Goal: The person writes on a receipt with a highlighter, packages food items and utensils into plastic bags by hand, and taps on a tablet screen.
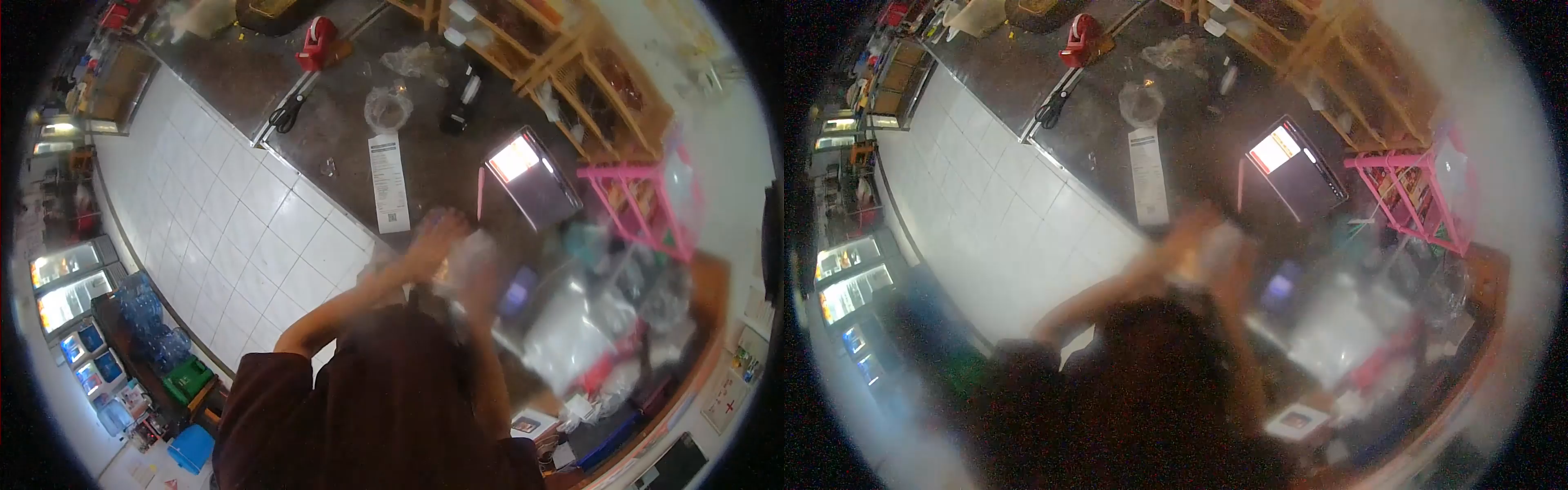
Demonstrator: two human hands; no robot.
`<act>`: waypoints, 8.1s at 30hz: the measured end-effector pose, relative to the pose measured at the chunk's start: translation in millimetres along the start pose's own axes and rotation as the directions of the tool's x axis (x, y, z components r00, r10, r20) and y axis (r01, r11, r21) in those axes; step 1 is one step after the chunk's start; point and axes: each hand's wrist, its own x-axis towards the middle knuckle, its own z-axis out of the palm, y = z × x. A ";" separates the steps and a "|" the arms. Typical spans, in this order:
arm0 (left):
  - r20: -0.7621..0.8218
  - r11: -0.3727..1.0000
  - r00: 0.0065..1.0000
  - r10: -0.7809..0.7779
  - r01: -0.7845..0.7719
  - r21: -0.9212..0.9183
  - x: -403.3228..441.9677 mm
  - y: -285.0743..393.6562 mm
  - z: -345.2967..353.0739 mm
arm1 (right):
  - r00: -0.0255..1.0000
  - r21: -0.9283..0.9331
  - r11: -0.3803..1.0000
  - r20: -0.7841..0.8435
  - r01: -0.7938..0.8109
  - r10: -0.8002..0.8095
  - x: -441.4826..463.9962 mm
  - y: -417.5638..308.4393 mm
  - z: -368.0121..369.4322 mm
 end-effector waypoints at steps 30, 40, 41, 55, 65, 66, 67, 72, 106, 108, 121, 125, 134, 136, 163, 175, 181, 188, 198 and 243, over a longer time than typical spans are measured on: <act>0.184 0.947 0.949 -0.256 0.284 -0.147 56.8 125.4 -208.4 | 0.987 0.642 0.752 0.138 -0.150 0.079 -24.5 -14.1 -119.7; 0.666 0.909 0.633 0.394 -0.162 -0.384 49.6 121.9 -211.2 | 0.975 0.483 0.848 -0.067 0.218 -0.212 -37.9 -78.6 -129.7; 0.653 0.913 0.651 0.386 -0.169 -0.371 46.7 119.8 -216.6 | 0.958 0.460 0.842 -0.098 0.283 -0.269 -37.2 -83.9 -136.3; 0.151 -0.358 0.978 -0.141 0.092 -0.929 41.7 44.6 -271.5 | 0.796 0.755 0.355 -0.349 0.551 -0.494 -40.6 -76.5 -175.3; 0.379 0.132 0.876 0.299 0.355 -0.925 59.1 51.0 -213.0 | 0.844 0.955 -0.116 0.181 -0.274 -0.504 2.6 -79.7 -123.8; 0.346 0.187 0.907 0.239 0.307 -0.933 64.8 50.9 -211.7 | 0.855 0.960 -0.109 0.173 -0.257 -0.490 5.1 -75.3 -132.8; 0.305 0.240 0.937 0.172 0.260 -0.935 69.0 51.2 -209.6 | 0.864 0.967 -0.091 0.169 -0.239 -0.474 7.5 -71.8 -141.8; 0.541 -0.442 0.803 -0.248 0.403 -0.801 95.2 55.3 -155.0 | 0.945 0.786 0.528 -0.242 0.323 -0.218 7.8 -6.0 -100.3; 0.041 0.977 0.999 0.030 -0.021 -0.210 29.2 31.0 173.1 | 0.986 -0.840 0.533 0.014 0.101 -0.164 177.1 452.0 -128.4; 0.012 0.991 0.997 0.072 -0.070 -0.113 23.8 26.1 187.4 | 0.993 -0.822 0.562 0.033 0.091 -0.114 173.3 411.9 -149.0; 0.344 0.841 0.899 -0.273 0.397 -0.369 26.6 32.1 136.0 | 0.919 0.574 0.736 0.081 -0.359 0.386 5.0 64.2 -113.9; 0.331 0.922 0.938 -0.105 0.216 -0.320 10.4 -2.3 231.3 | 0.943 0.371 0.867 0.138 -0.334 0.303 -14.7 137.3 29.3; 0.079 0.855 0.984 0.160 -0.098 -0.509 39.5 21.7 107.0 | 0.926 0.512 0.797 -0.006 -0.320 0.377 17.3 74.6 -60.8; 0.007 0.829 0.978 0.208 -0.173 -0.531 42.4 25.9 93.4 | 0.962 0.381 0.895 -0.045 -0.231 0.268 22.7 80.9 -68.7; 0.335 0.831 0.942 -0.017 0.200 -0.519 52.8 56.2 23.3 | 0.967 0.276 0.951 -0.171 -0.138 0.190 -30.0 26.9 64.7; 0.159 0.853 0.983 -0.087 0.156 -0.497 -3.7 43.8 38.7 | 0.952 0.401 0.907 -0.207 -0.129 0.227 -24.5 10.9 69.7; 0.310 -0.309 0.914 -0.262 0.225 -0.924 -15.0 37.1 85.9 | 0.948 0.448 0.886 -0.213 -0.119 0.235 -14.4 7.3 69.8; 0.388 0.712 0.916 -0.099 0.338 -0.616 8.5 17.8 55.3 | 0.938 0.597 0.794 -0.200 -0.113 0.283 -8.4 1.7 58.6; 0.413 0.960 0.902 0.125 -0.004 -0.281 29.2 15.4 2.4 | 0.826 0.782 0.623 -0.331 -0.031 0.456 -4.5 54.2 78.2; 0.035 0.938 0.996 0.085 -0.068 -0.339 10.7 5.1 36.3 | 0.998 0.246 0.968 0.022 0.044 -0.051 -31.2 16.6 38.6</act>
